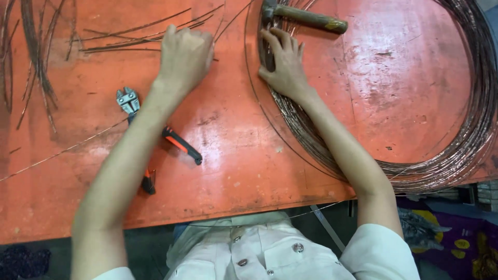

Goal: Processing copper wires by straightening, cutting, and hammering them on a workbench.

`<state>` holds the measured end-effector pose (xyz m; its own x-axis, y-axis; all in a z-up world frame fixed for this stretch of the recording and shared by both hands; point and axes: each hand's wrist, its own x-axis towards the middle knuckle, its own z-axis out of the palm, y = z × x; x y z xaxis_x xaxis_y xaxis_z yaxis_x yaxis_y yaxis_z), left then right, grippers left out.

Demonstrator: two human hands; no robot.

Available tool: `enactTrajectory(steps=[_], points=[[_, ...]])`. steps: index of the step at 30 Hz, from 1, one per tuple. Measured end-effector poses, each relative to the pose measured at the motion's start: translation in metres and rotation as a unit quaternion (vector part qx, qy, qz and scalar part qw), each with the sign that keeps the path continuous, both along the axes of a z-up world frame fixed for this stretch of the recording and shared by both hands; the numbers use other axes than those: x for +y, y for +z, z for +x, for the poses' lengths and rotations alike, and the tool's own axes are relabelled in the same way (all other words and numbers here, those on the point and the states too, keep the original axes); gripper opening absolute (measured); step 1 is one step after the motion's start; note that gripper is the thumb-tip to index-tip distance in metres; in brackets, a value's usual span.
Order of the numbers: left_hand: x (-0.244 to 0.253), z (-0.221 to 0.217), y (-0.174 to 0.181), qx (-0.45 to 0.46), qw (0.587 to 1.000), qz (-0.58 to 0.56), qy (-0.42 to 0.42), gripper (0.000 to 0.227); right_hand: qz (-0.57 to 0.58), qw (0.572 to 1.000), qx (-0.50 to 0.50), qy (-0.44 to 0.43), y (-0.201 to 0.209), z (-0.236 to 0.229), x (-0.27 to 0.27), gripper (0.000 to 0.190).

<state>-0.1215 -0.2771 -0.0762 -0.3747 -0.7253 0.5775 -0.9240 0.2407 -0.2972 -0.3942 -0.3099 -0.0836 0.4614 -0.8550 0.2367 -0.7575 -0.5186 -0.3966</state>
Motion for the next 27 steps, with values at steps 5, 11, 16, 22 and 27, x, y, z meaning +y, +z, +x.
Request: enactTrajectory(steps=[5, 11, 16, 22, 27], points=[[0.067, 0.017, 0.008, 0.064, 0.994, 0.058, -0.064, 0.023, -0.083, 0.996, -0.014, 0.004, 0.002, 0.016, 0.021, 0.084], [0.128, 0.022, 0.018, 0.118, 0.981, 0.094, -0.12, 0.021, -0.173, 0.982, 0.022, 0.079, 0.013, 0.063, 0.052, 0.082], [0.134, 0.044, -0.003, 0.079, 0.986, 0.055, -0.136, 0.025, -0.243, 0.953, -0.01, 0.182, -0.004, 0.099, 0.034, 0.033], [0.123, 0.08, -0.006, 0.046, 0.991, 0.042, -0.119, 0.029, -0.265, 0.932, -0.008, 0.249, 0.001, 0.11, 0.02, 0.006], [0.125, 0.087, 0.015, 0.026, 0.992, 0.061, -0.104, 0.027, -0.24, 0.912, -0.017, 0.333, 0.018, 0.107, 0.014, 0.033]])
